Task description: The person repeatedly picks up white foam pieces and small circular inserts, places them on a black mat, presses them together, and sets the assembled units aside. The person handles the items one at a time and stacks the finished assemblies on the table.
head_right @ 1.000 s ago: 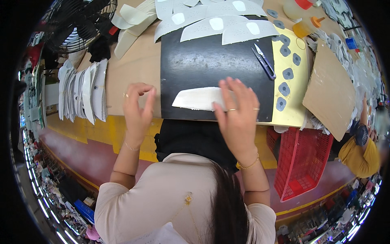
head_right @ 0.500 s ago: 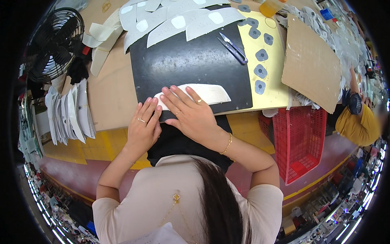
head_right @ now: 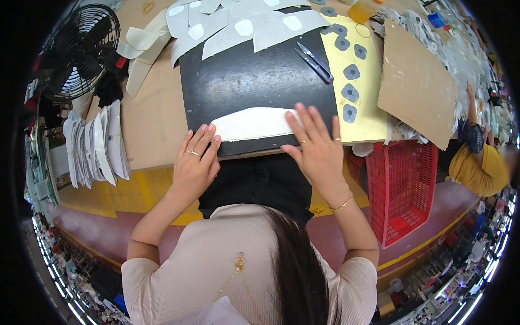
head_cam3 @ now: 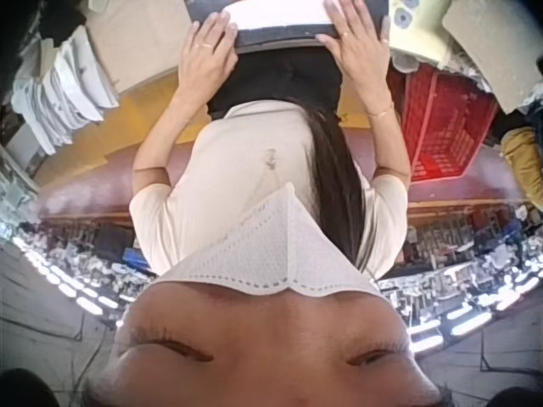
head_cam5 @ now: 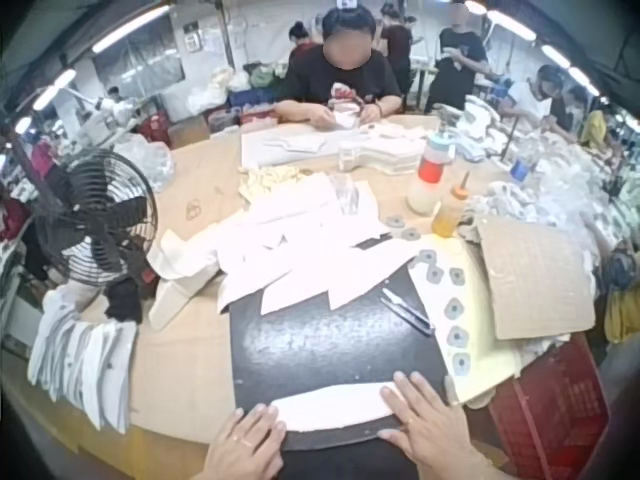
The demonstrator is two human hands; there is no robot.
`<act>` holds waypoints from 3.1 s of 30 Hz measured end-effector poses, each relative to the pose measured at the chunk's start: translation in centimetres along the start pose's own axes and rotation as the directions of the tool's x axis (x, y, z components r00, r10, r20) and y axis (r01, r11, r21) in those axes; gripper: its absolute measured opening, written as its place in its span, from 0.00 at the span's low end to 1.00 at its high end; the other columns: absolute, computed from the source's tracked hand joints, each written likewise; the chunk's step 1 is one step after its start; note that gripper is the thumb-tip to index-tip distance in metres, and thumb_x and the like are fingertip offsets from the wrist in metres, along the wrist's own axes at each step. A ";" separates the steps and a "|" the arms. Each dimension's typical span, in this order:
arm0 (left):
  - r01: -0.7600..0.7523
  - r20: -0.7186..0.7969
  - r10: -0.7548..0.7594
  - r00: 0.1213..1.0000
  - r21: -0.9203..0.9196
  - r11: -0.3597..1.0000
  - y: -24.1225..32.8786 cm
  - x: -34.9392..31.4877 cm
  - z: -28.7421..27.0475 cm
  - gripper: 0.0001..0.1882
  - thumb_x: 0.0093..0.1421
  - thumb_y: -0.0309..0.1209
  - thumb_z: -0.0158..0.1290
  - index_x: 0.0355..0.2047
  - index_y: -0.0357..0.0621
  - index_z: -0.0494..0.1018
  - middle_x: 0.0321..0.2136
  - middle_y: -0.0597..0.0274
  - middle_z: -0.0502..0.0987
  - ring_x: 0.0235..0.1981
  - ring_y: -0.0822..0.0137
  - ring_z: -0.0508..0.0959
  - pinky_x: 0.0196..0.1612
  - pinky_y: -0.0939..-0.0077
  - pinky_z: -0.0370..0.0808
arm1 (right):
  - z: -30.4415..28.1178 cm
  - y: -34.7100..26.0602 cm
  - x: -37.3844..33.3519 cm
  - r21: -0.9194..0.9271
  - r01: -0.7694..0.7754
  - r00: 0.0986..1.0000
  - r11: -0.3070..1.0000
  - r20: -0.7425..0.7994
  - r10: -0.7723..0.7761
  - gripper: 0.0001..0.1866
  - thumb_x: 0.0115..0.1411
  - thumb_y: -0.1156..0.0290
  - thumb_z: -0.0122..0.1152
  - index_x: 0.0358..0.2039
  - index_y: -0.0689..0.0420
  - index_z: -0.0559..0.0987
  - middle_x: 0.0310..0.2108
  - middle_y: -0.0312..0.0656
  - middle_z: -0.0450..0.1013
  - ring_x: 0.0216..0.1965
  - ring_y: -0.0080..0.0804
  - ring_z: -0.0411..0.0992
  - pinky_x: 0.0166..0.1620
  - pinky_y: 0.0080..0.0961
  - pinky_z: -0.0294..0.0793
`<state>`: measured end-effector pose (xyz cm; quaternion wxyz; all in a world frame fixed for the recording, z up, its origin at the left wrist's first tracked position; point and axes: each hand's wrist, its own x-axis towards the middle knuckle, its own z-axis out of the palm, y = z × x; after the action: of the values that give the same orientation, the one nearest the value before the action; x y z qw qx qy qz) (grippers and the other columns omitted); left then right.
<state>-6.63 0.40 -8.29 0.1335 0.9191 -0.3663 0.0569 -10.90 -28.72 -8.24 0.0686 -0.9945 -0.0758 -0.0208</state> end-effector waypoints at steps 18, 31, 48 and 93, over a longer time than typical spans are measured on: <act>0.157 -0.021 -0.169 0.985 -0.282 0.946 1.4 6.3 0.2 0.30 0.49 0.40 0.67 0.50 0.43 0.73 0.44 0.54 0.71 0.47 0.54 0.69 0.50 0.61 0.65 | -1.4 -4.4 0.0 0.590 0.323 0.870 0.740 -0.494 0.014 0.16 0.44 0.84 0.68 0.37 0.57 0.82 0.45 0.42 0.77 0.44 0.42 0.76 0.46 0.35 0.74; 0.267 0.185 -0.193 0.963 -0.616 0.741 0.5 5.8 -1.1 0.26 0.56 0.27 0.61 0.56 0.48 0.70 0.38 0.49 0.78 0.39 0.46 0.78 0.45 0.57 0.73 | -0.7 -3.3 0.0 0.780 0.215 0.973 0.588 -0.220 -0.064 0.12 0.48 0.84 0.66 0.31 0.57 0.74 0.51 0.44 0.76 0.60 0.47 0.69 0.67 0.54 0.57; 0.145 0.284 0.092 0.954 -0.710 0.689 0.5 7.9 -1.6 0.25 0.58 0.16 0.51 0.55 0.51 0.69 0.43 0.55 0.76 0.43 0.50 0.78 0.46 0.60 0.74 | -1.5 -3.3 0.1 0.723 0.192 0.977 0.664 -0.074 -0.202 0.10 0.47 0.79 0.68 0.30 0.56 0.77 0.62 0.46 0.64 0.66 0.44 0.60 0.69 0.58 0.47; -0.151 0.113 0.389 0.914 -0.795 0.587 1.7 6.4 -6.8 0.14 0.54 0.20 0.55 0.40 0.49 0.75 0.34 0.60 0.75 0.32 0.54 0.79 0.34 0.64 0.77 | -9.7 -3.2 4.2 0.530 0.452 0.888 0.718 -0.196 -0.416 0.09 0.47 0.69 0.71 0.30 0.49 0.82 0.37 0.33 0.69 0.39 0.30 0.68 0.48 0.34 0.57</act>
<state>-3.25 -3.02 -0.11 0.4509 0.7033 -0.5064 -0.2137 -7.55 -26.28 2.02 0.3533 -0.8825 -0.3072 -0.0442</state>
